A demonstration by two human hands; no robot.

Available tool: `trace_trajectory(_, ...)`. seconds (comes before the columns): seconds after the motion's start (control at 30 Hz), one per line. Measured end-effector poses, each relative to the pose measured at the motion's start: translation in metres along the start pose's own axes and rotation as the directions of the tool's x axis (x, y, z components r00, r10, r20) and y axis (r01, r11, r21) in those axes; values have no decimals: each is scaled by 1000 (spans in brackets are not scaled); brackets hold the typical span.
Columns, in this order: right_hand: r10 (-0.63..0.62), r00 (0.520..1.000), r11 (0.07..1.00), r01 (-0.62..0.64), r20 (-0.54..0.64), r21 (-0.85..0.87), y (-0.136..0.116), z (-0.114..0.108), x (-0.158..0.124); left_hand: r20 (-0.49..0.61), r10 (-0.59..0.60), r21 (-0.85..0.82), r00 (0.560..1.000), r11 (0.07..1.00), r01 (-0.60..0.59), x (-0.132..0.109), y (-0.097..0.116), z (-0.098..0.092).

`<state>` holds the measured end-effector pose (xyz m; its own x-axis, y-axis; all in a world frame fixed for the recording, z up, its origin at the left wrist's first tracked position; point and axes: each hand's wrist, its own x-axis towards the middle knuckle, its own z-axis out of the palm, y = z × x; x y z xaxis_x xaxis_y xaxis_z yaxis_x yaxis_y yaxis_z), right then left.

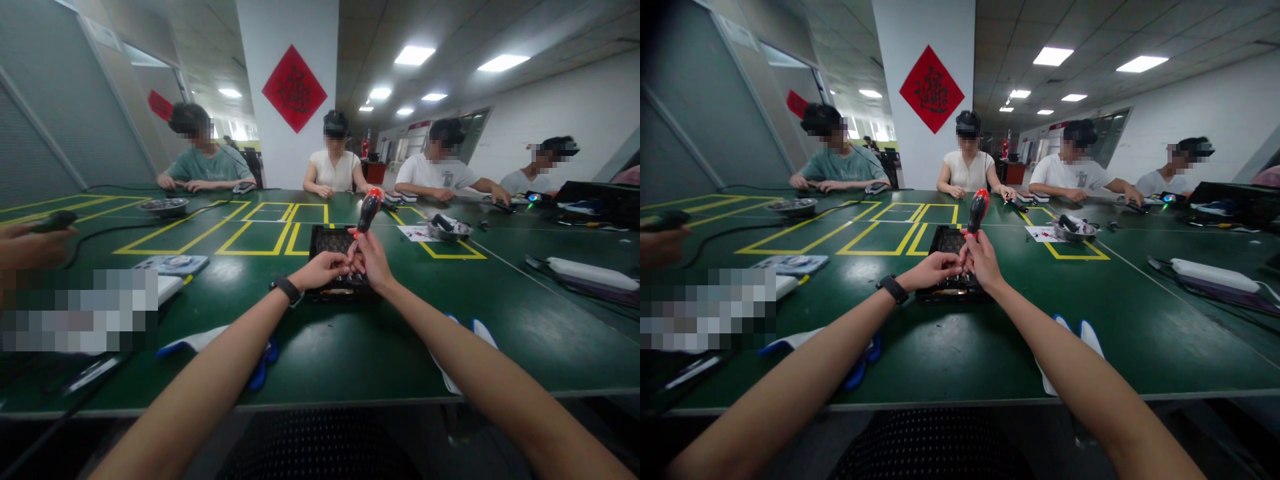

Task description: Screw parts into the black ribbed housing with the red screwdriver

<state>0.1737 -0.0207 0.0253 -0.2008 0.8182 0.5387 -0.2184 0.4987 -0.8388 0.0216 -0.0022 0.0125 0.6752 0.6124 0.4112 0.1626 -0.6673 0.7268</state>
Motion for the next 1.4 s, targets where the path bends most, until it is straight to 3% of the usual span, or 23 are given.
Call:
trace_trajectory(0.23,1,1000,1000,-1,5,-26,-1,1,0,-139,-63,46,988,996,70,0,-8,5)
trace_trajectory(0.6,23,999,999,-23,24,-25,-1,0,0,4,-22,-43,1000,999,22,-1,-2,3)
trace_trajectory(0.87,-29,999,999,28,-21,-43,-1,0,0,-156,-92,59,983,993,102,0,-6,5)
trace_trajectory(1.0,-13,1000,1000,13,-7,-26,-2,1,-1,-134,-79,68,988,994,89,-1,-6,5)
trace_trajectory(1.23,28,1000,1000,-28,15,9,0,0,-1,4,-13,-54,1000,998,14,0,-3,2)
trace_trajectory(1.4,6,1000,1000,-6,-12,-10,1,0,0,-40,-70,-88,997,994,67,0,-6,4)
